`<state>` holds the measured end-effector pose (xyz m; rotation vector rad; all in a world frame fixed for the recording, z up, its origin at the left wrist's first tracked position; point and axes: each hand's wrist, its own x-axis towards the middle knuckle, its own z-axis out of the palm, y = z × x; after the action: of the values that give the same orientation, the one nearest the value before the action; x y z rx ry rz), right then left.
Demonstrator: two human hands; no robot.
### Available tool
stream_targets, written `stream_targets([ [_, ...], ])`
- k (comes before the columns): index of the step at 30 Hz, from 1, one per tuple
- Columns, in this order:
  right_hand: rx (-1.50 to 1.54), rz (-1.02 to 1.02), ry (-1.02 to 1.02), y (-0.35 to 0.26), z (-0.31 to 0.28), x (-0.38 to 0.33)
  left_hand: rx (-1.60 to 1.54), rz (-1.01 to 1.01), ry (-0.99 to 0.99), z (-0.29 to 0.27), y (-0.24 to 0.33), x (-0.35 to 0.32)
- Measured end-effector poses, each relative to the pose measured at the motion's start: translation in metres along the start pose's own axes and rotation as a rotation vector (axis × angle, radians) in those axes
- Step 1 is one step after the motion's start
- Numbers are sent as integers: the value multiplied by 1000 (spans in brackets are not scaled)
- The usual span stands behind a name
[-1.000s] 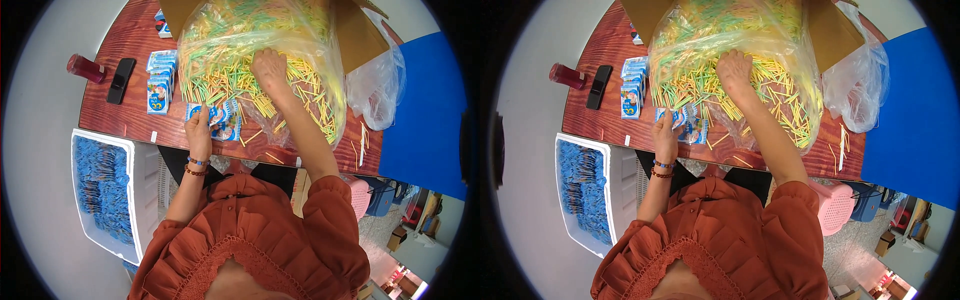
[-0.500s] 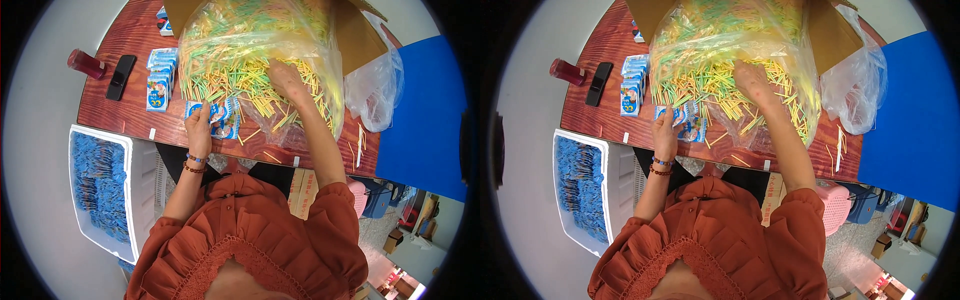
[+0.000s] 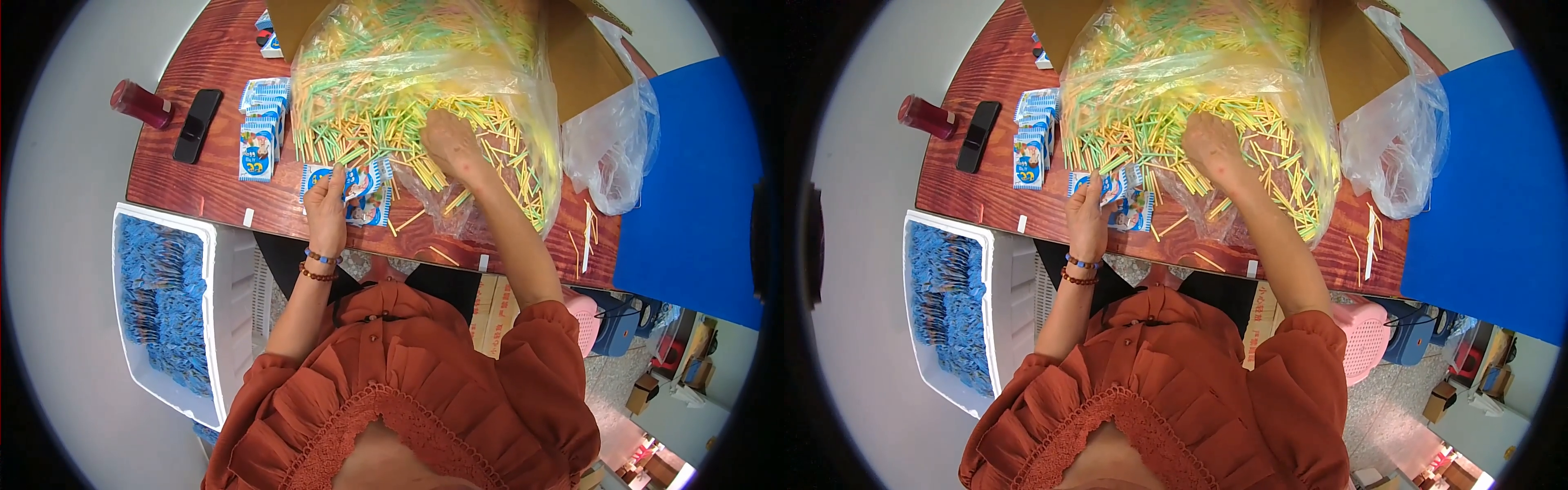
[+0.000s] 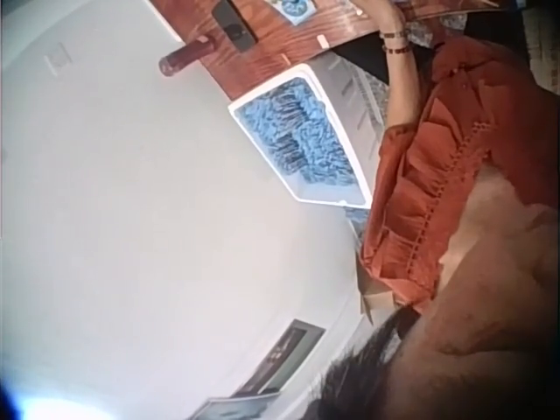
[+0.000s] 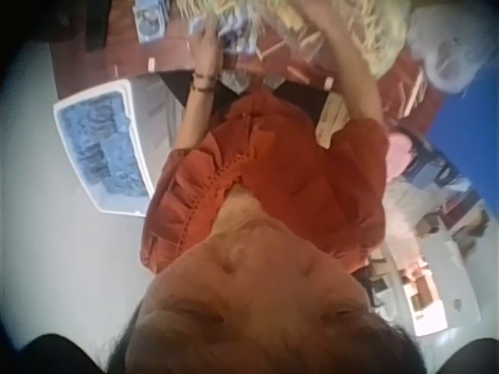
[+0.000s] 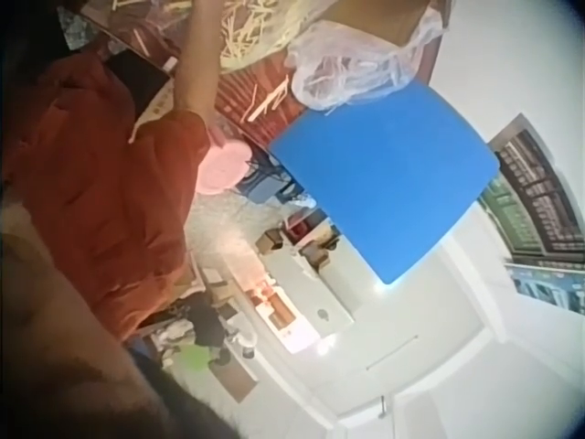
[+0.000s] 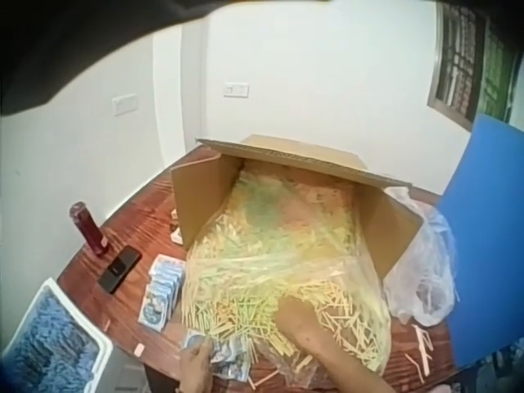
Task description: Sort and arrange small blue packets on a workstation table next to a box of shredded packing material.
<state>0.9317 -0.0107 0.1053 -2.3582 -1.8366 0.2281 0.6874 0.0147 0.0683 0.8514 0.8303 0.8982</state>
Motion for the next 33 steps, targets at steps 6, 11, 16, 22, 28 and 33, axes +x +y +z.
stream_targets([
  [6,288,15,-46,21,-10,-19,-9,-2,43,10,7,-2],
  [11,372,44,-6,33,3,-31,2,-8,22,18,7,-4],
  [16,136,7,20,37,8,-32,-43,1,-5,20,6,-4],
  [22,335,139,50,40,-11,-34,-41,-25,24,21,7,-5],
  [28,875,188,90,50,-6,-40,-94,-41,-32,29,8,-3],
  [33,1904,209,-130,37,3,-42,-78,-84,-52,35,2,0],
])
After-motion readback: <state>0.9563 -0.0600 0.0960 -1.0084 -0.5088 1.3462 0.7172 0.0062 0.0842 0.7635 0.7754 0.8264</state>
